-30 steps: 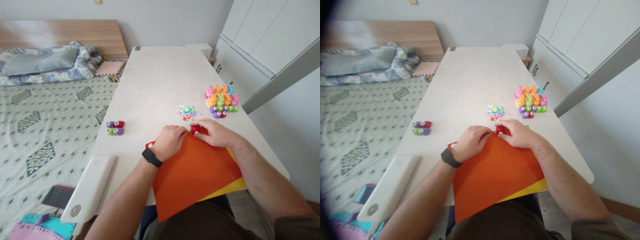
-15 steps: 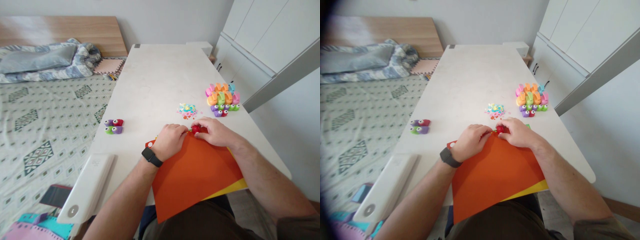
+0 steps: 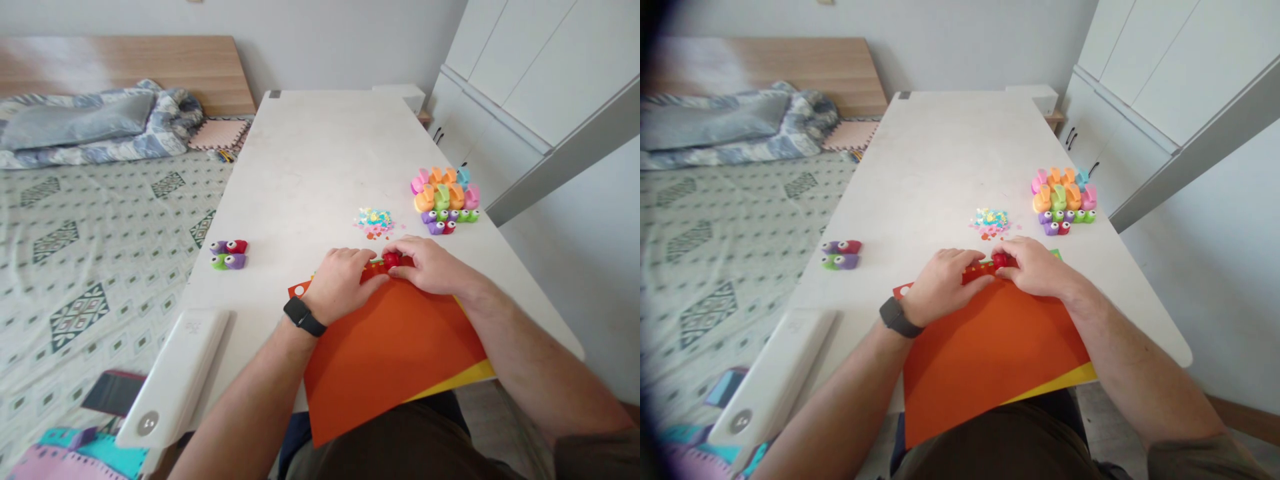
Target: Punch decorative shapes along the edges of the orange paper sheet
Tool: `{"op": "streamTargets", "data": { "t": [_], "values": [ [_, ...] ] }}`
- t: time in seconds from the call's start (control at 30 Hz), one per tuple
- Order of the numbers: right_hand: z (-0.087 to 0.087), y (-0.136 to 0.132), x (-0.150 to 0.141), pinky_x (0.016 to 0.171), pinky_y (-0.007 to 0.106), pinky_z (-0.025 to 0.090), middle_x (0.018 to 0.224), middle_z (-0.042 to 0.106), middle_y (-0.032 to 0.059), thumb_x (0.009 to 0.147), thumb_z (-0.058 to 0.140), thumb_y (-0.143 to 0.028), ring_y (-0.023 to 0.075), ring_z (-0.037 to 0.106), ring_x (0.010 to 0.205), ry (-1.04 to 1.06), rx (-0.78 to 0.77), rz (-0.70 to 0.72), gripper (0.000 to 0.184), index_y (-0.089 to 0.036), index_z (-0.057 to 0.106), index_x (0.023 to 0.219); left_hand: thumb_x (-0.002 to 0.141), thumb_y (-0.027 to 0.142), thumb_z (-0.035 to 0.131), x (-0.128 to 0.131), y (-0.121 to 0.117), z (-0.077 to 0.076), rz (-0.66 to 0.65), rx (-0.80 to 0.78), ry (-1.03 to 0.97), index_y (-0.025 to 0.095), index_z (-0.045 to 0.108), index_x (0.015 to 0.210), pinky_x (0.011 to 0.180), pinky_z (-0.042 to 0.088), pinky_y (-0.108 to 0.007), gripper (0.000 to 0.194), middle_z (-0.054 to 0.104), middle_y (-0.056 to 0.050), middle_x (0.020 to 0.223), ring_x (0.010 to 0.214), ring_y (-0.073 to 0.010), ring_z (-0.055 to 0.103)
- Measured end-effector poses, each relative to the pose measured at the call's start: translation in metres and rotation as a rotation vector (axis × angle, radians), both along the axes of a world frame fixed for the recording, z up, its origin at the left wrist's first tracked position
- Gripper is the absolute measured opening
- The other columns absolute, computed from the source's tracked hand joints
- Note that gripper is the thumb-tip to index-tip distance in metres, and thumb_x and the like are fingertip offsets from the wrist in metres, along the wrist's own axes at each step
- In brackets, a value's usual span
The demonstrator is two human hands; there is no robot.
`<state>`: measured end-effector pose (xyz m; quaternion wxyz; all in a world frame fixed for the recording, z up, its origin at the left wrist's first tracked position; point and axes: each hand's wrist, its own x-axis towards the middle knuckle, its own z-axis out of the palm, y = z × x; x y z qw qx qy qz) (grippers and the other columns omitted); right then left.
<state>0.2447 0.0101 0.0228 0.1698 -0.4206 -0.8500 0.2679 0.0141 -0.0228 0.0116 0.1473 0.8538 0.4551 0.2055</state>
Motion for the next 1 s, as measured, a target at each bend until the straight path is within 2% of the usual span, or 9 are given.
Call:
{"op": "streamTargets", "data": {
  "t": [0.07,0.17,0.37,0.53,1.0],
  "values": [
    [0.0,0.0,-0.001,0.085,0.038,0.051,0.101,0.073,0.0063,0.086,0.073,-0.019,0.0246,0.066,0.093,-0.002,0.026,0.006,0.02,-0.023,0.07,0.105,0.094,0.059,0.063,0.004,0.0,0.001,0.016,0.017,0.011,0.017,0.064,0.123,0.098,0.051,-0.045,0.051,0.076,-0.011,0.108,0.102,-0.0291,0.071],
    [0.0,-0.001,-0.003,0.085,0.039,0.05,0.099,0.073,0.0069,0.085,0.072,-0.017,0.0252,0.066,0.093,-0.004,0.048,0.011,0.021,-0.022,0.07,0.105,0.092,0.065,0.064,0.011,0.002,0.002,0.027,0.028,0.021,0.017,0.059,0.129,0.1,0.05,-0.047,0.061,0.075,-0.012,0.113,0.107,-0.0317,0.07],
    [0.002,-0.001,-0.005,0.088,0.04,0.05,0.101,0.073,0.0075,0.084,0.071,-0.014,0.0264,0.066,0.096,0.012,0.06,0.029,0.021,-0.021,0.069,0.104,0.091,0.06,0.068,0.023,0.009,0.003,-0.013,-0.053,-0.014,0.02,0.061,0.117,0.091,0.052,-0.04,0.048,0.075,-0.008,0.103,0.097,-0.0272,0.072],
    [-0.001,-0.001,-0.007,0.086,0.039,0.049,0.096,0.071,0.007,0.083,0.073,-0.015,0.026,0.065,0.093,0.0,0.078,0.047,0.015,-0.021,0.067,0.096,0.092,0.056,0.069,0.023,0.012,0.001,-0.028,-0.126,-0.028,0.02,0.059,0.115,0.085,0.053,-0.037,0.044,0.075,-0.008,0.102,0.095,-0.0264,0.072],
    [0.001,-0.003,-0.007,0.085,0.038,0.049,0.097,0.071,0.0065,0.083,0.072,-0.013,0.0253,0.065,0.094,-0.004,0.077,0.038,0.017,-0.021,0.066,0.096,0.091,0.055,0.07,0.021,0.013,0.001,-0.061,-0.148,-0.058,0.021,0.06,0.112,0.081,0.052,-0.034,0.041,0.075,-0.007,0.103,0.094,-0.0258,0.072]
  ]
}}
